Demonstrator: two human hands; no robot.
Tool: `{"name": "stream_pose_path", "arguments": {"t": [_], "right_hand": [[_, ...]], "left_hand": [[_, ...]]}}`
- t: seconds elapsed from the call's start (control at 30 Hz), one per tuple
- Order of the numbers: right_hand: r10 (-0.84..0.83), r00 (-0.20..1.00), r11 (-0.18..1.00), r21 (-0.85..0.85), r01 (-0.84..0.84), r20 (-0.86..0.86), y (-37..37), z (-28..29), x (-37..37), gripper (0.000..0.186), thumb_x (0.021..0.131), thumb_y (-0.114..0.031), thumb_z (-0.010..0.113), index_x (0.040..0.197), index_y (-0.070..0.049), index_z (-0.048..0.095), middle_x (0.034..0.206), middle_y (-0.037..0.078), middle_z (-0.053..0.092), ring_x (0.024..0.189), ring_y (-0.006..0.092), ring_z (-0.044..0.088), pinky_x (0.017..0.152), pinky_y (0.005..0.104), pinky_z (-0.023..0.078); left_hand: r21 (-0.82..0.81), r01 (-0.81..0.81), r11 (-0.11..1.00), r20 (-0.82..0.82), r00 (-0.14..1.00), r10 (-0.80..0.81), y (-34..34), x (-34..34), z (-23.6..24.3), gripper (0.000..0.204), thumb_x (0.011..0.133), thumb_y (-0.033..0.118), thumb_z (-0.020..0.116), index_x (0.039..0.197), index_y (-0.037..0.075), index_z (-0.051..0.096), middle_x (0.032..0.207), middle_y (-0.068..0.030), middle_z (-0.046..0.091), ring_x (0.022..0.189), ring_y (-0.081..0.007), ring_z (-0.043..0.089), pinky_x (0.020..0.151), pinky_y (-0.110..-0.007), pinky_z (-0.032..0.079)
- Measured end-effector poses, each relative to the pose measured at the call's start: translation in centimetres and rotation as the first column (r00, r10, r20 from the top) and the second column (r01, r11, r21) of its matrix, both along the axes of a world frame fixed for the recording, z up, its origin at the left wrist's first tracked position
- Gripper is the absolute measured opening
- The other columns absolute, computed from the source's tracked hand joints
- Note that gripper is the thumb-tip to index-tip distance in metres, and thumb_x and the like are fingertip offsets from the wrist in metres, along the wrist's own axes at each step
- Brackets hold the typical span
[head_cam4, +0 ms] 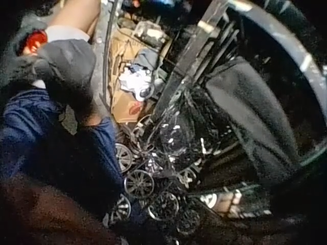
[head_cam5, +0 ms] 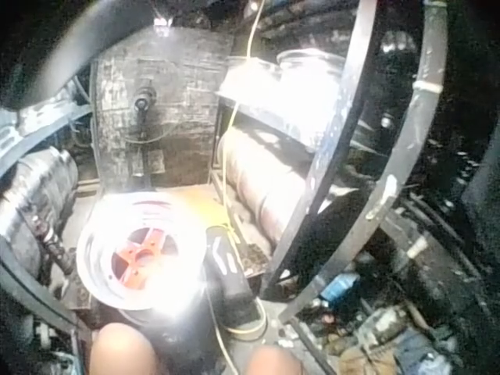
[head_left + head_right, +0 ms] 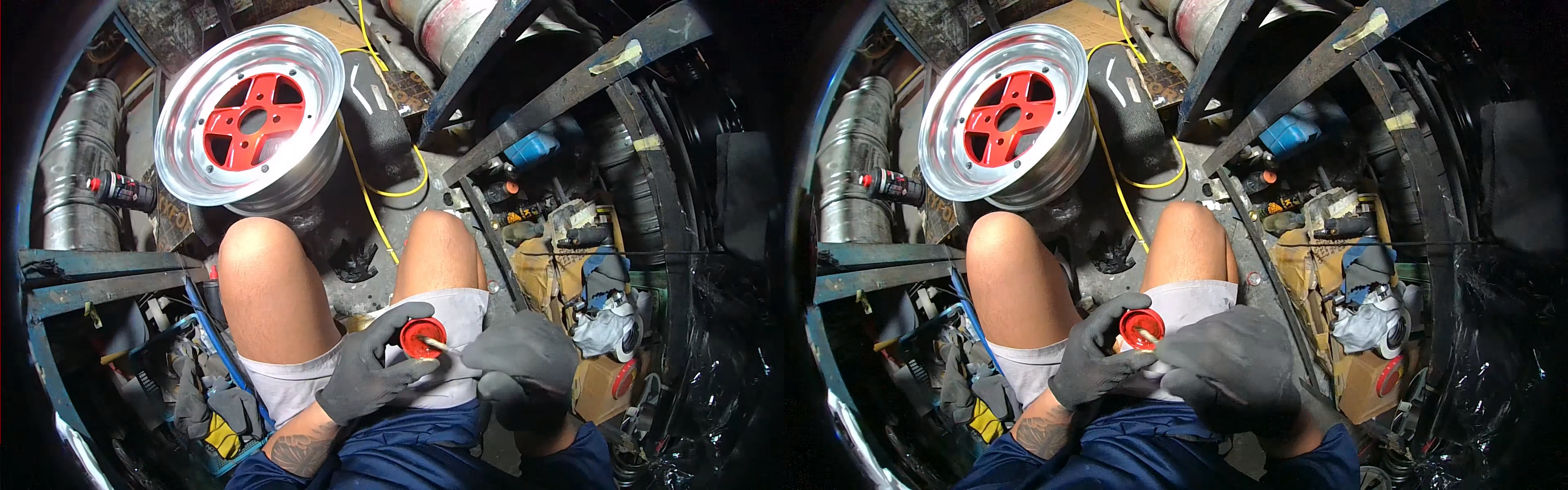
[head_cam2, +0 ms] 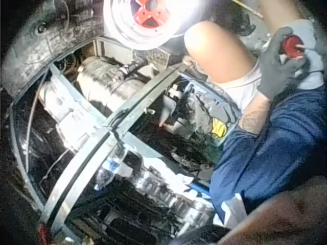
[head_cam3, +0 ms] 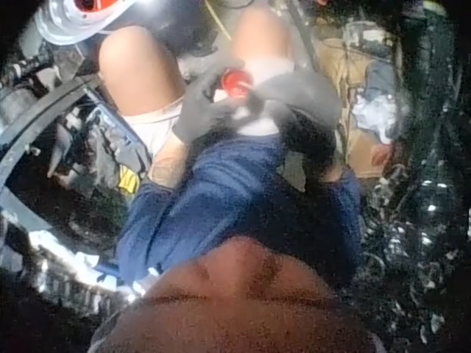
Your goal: Applying red paint to the center portion of a silver wheel rim using a small brush.
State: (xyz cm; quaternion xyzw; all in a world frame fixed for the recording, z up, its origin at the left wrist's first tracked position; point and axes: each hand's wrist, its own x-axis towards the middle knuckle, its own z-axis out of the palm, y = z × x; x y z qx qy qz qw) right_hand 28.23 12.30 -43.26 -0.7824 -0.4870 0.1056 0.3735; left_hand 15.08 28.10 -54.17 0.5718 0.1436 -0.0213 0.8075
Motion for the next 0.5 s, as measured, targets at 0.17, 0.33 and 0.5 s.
{"name": "stream_pose_path", "arguments": {"t": [0.17,0.33,0.5], "right_hand": [[-0.018,0.996,1.0,0.004,0.019,-0.083,0.07,-0.39,-0.57,0.046,0.094,-0.053,0.061,0.077,-0.012,0.073,0.071,0.008,0.067,0.068,0.0292,0.067,0.062,0.0407,0.048],[-0.062,0.998,0.998,-0.021,0.062,-0.028,-0.11,0.17,-0.48,0.048,0.094,-0.055,0.06,0.075,-0.012,0.073,0.071,0.007,0.067,0.068,0.0288,0.067,0.062,0.0405,0.048],[-0.053,0.997,0.998,-0.015,0.053,-0.051,-0.3,-0.39,-0.17,0.05,0.095,-0.055,0.059,0.075,-0.011,0.072,0.071,0.006,0.067,0.068,0.0282,0.068,0.063,0.0404,0.048]], "left_hand": [[0.107,-0.003,0.994,0.056,0.998,-0.003,0.1,0.21,0.48,0.065,0.077,0.008,0.085,0.134,0.0,0.055,0.126,-0.0092,0.064,0.115,-0.0157,0.059,0.103,-0.033,0.046],[0.283,-0.03,0.959,0.075,0.997,0.009,-0.14,0.25,0.62,0.063,0.076,0.008,0.085,0.131,-0.001,0.057,0.121,-0.0111,0.067,0.11,-0.0166,0.062,0.1,-0.033,0.049],[0.271,-0.013,0.963,0.023,1.0,0.008,0.11,0.26,0.99,0.063,0.075,0.009,0.086,0.13,0.0,0.059,0.12,-0.0125,0.069,0.108,-0.0166,0.065,0.096,-0.032,0.051]]}}
